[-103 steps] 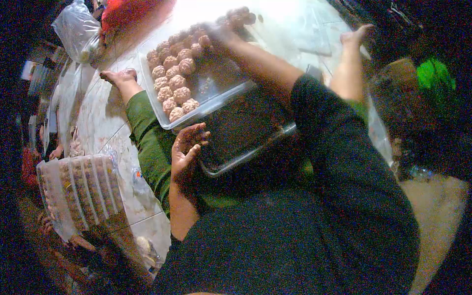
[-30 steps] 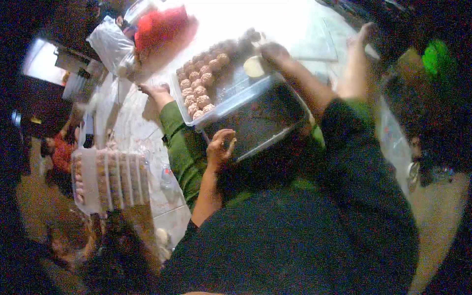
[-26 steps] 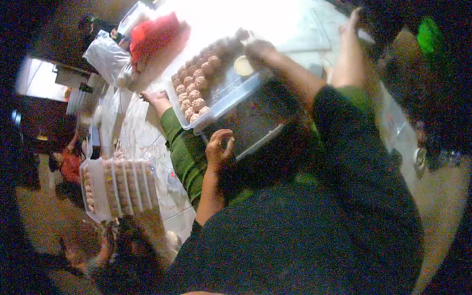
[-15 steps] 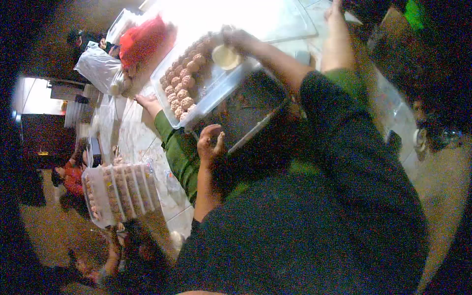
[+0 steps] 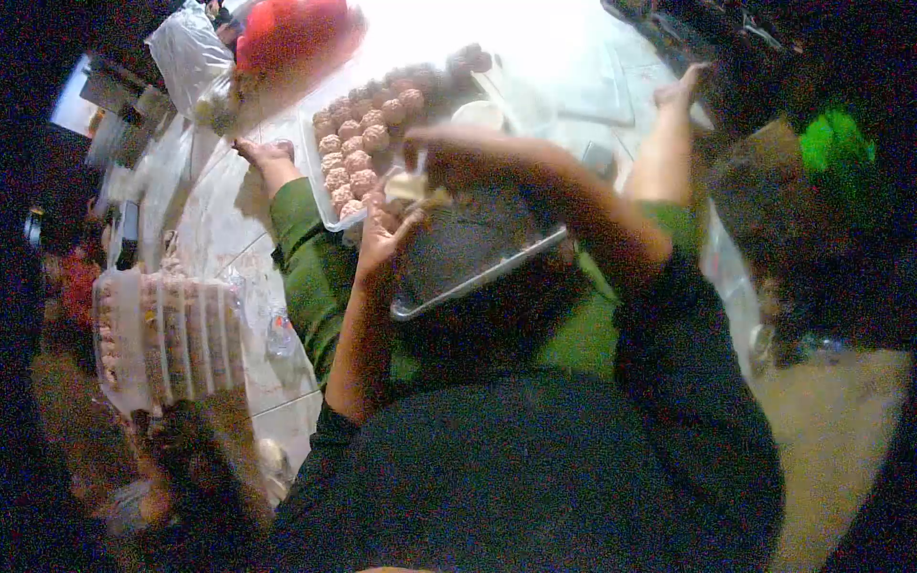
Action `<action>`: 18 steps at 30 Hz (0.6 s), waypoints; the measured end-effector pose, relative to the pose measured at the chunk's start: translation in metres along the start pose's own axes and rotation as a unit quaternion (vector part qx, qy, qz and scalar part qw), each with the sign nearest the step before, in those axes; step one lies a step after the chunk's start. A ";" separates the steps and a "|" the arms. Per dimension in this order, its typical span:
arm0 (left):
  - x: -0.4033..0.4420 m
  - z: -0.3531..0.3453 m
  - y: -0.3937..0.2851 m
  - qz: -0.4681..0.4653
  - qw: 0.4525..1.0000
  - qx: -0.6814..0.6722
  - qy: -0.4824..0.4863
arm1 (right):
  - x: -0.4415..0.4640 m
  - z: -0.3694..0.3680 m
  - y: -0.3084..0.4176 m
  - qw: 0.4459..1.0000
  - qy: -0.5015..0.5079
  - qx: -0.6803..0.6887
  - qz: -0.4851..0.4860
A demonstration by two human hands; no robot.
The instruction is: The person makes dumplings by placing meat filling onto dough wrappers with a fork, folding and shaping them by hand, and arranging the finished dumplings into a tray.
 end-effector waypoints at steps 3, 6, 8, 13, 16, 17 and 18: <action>-0.002 0.001 0.017 0.051 0.998 -0.011 0.037 | 0.002 -0.011 0.024 0.996 0.052 0.034 0.066; -0.004 0.017 0.030 0.077 0.996 0.000 0.047 | 0.031 0.019 -0.005 0.998 0.014 0.038 0.040; -0.004 0.035 0.038 0.043 0.998 -0.001 0.044 | 0.063 0.062 -0.081 0.983 -0.157 -0.075 0.057; -0.006 0.048 0.046 0.094 0.991 0.057 0.079 | 0.098 0.078 -0.127 0.958 -0.194 -0.160 -0.137; -0.008 0.044 0.044 0.080 0.990 0.065 0.097 | 0.114 0.074 -0.139 0.947 -0.244 -0.123 -0.172; -0.008 0.044 0.047 0.078 0.988 0.080 0.109 | 0.116 0.073 -0.140 0.943 -0.261 -0.115 -0.173; -0.009 0.042 0.049 0.076 0.985 0.095 0.121 | 0.116 0.072 -0.142 0.940 -0.280 -0.096 -0.171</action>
Point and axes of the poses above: each hand's wrist, its own x-axis towards the middle knuckle, its own z-axis out of the back of the hand, y = z × x, the point moved 8 cm from there along x, towards the middle knuckle, and after that the axes turned 7 degrees about z, right-handed, at the moved point
